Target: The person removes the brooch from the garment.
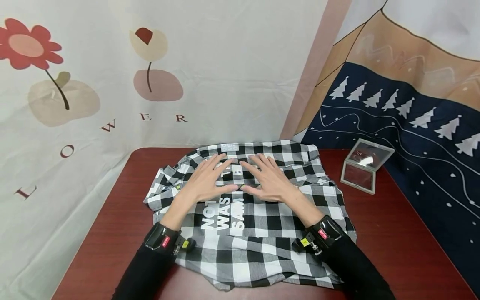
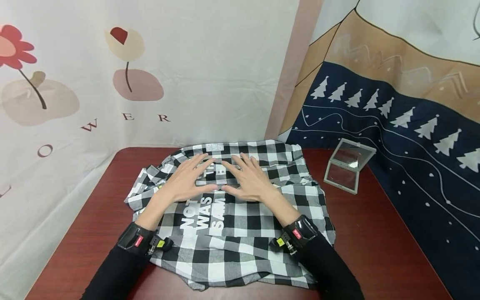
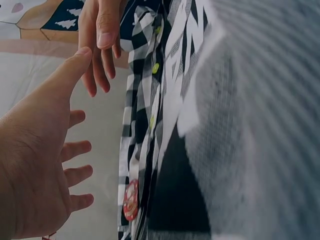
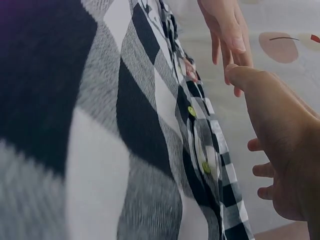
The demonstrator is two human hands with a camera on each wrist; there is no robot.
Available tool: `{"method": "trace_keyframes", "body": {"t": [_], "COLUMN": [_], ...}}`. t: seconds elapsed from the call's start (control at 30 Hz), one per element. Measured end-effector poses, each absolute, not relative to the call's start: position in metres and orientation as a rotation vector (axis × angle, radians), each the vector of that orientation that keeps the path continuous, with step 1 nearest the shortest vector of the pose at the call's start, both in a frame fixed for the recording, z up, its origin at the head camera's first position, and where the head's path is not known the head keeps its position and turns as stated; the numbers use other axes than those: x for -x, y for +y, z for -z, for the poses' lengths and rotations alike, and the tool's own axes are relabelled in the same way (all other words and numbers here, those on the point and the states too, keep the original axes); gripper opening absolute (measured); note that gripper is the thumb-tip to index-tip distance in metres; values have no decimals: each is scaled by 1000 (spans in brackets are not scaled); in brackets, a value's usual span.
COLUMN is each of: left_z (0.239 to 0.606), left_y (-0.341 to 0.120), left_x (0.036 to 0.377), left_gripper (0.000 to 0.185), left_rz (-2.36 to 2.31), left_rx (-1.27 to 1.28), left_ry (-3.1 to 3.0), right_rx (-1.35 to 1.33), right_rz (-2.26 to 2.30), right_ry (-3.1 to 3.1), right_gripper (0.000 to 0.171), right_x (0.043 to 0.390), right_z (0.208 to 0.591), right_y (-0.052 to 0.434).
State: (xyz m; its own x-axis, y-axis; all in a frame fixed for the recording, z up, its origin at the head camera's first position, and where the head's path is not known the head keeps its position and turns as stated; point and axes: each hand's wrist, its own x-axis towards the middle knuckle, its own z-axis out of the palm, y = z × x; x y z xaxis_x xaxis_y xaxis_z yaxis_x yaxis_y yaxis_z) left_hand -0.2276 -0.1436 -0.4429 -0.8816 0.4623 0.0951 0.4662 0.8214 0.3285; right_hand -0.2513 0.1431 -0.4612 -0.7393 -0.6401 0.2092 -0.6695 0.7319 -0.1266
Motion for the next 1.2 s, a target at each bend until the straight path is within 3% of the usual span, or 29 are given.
{"method": "trace_keyframes", "body": {"t": [1.2], "left_z": [443], "left_y": [-205], "left_x": [234], "left_gripper": [102], "left_rz": [684], "left_rx": [582], "left_ry": [-2960], "right_rx": [-1248], "right_rz": [-370], "right_ry": [-2727], "right_gripper": [79], "right_x": [279], "right_z": [463], "right_y": [70]}}
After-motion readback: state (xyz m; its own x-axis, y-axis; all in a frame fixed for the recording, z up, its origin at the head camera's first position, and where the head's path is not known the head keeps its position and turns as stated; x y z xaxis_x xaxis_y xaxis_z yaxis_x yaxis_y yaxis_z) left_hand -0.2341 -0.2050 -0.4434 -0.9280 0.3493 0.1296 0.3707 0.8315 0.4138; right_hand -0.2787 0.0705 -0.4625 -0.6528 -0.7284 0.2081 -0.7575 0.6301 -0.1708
